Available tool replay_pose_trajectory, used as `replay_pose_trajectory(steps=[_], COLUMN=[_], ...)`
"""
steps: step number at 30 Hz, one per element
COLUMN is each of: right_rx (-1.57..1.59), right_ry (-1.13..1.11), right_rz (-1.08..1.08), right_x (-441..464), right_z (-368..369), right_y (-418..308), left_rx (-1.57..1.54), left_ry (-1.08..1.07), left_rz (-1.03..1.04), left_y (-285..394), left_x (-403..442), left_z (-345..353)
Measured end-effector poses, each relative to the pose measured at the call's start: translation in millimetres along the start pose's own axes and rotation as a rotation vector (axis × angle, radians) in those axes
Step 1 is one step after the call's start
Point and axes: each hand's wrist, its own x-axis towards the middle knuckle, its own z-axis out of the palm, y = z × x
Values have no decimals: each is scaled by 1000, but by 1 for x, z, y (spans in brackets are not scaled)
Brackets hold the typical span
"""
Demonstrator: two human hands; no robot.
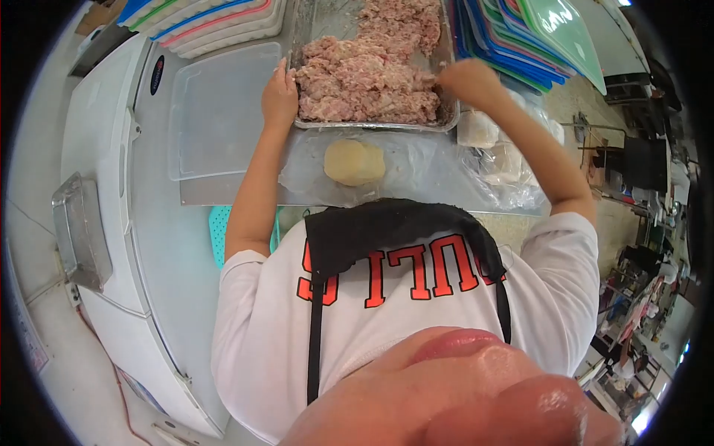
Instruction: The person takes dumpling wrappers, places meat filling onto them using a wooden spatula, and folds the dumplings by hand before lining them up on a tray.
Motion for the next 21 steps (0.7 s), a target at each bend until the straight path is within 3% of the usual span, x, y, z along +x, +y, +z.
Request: replay_pose_trajectory(steps=[5, 8, 10, 12, 16, 21], right_rx=[64, 42, -26, -102, -165, -90], right_ry=[10, -32, -34, 146, 282, 287], right_rz=[29, 49, 195, 169, 216, 63], right_x=[-50, -47, -30, 0, 73, 72], right_z=[-2, -42, -75, -67, -3, 19], right_y=[-55, -20, 3, 40, 92, 38], left_rx=[51, 46, 30, 11, 16, 37], left_ry=[-58, -71, -71, -58, -48, -42], left_rz=[-7, 6, 10, 22, 4, -1], left_y=[3, 6, 5, 2, 2, 2], left_x=[1, 6, 3, 4, 2, 4], left_z=[-4, -8, -9, -7, -7, -5])
